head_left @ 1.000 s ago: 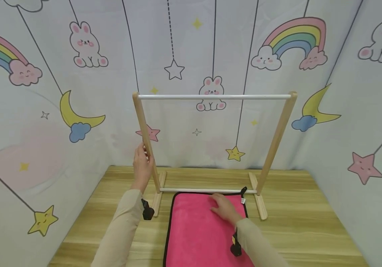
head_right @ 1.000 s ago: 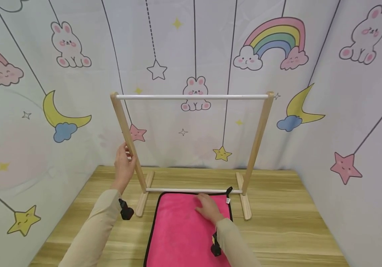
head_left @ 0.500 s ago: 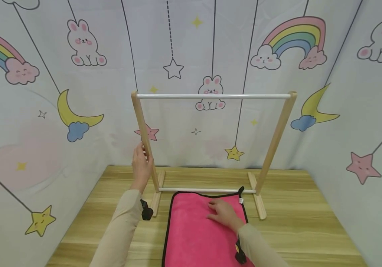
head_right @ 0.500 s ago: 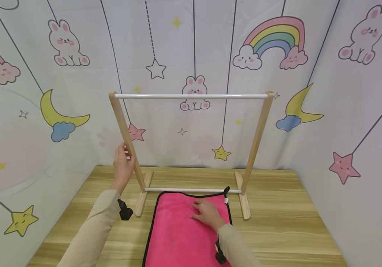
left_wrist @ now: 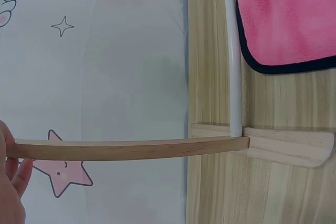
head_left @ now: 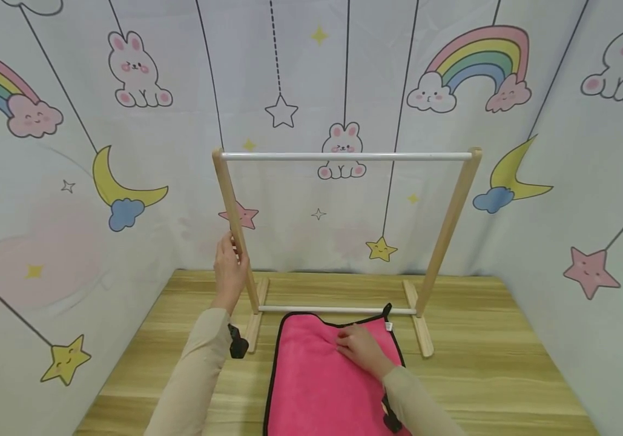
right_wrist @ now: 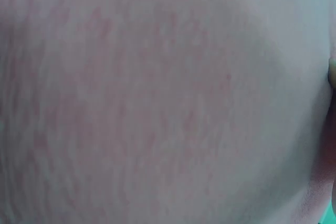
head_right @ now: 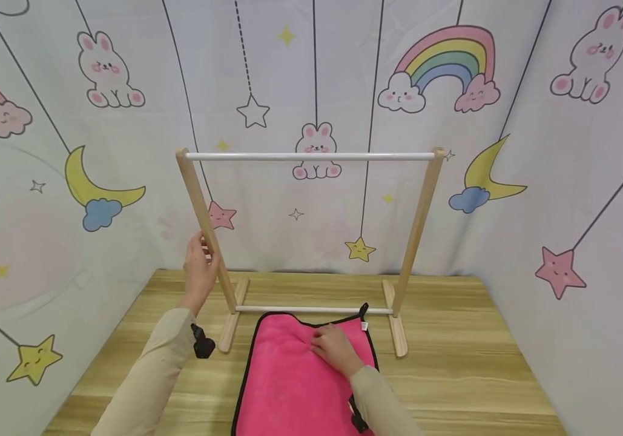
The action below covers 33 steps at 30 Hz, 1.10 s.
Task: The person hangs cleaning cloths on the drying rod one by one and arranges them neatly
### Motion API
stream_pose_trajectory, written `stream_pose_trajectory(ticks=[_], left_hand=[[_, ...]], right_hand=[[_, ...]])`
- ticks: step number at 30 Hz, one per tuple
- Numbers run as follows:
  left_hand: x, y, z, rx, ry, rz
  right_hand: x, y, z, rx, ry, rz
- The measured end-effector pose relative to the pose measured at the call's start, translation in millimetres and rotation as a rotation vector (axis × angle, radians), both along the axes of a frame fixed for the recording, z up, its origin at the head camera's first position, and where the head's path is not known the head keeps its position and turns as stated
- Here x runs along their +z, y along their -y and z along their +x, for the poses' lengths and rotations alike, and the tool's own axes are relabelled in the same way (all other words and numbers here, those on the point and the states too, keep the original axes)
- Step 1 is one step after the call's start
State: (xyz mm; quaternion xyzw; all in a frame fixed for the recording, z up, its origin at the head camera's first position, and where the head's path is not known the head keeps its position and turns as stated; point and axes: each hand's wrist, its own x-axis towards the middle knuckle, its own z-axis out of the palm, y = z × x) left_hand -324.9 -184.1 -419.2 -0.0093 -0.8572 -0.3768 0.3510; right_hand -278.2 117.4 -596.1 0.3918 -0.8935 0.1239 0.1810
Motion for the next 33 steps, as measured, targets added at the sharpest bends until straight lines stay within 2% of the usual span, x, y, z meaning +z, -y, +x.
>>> stream_pose_trajectory(ticks=[4, 7, 14, 17, 19, 27, 30, 33], left_hand=[[1.2, 0.4, 0.1, -0.004, -0.01, -0.002], [1.5, 0.2, 0.7, -0.008, 0.002, 0.003], [-0.2, 0.6, -0.6, -0.008, -0.022, -0.022], [-1.0, 0.3, -1.1, -0.005, -0.041, -0.029], [-1.4, 0.0, -1.1, -0.004, -0.044, -0.031], [-3.7, -0.2, -1.7, 0.005, -0.057, -0.033], [-4.0, -0.2, -1.7, 0.006, -0.069, -0.031], [-3.9, -0.3, -1.7, 0.007, -0.073, -0.031]], right_hand=[[3.8, 2.2, 1.5, -0.055, 0.154, -0.079], [6.4, 3.9, 1.2, -0.084, 0.202, -0.103], [6.1, 6.4, 4.5, -0.093, 0.122, -0.077], [1.8, 6.2, 5.2, -0.087, 0.083, -0.101], [-1.6, 5.5, 5.2, -0.092, 0.093, -0.145], [-5.3, 5.1, 6.1, -0.193, 0.332, -0.366], [-4.6, 5.7, 4.9, -0.214, 0.379, -0.406], [-4.7, 5.1, 3.5, -0.208, 0.38, -0.406]])
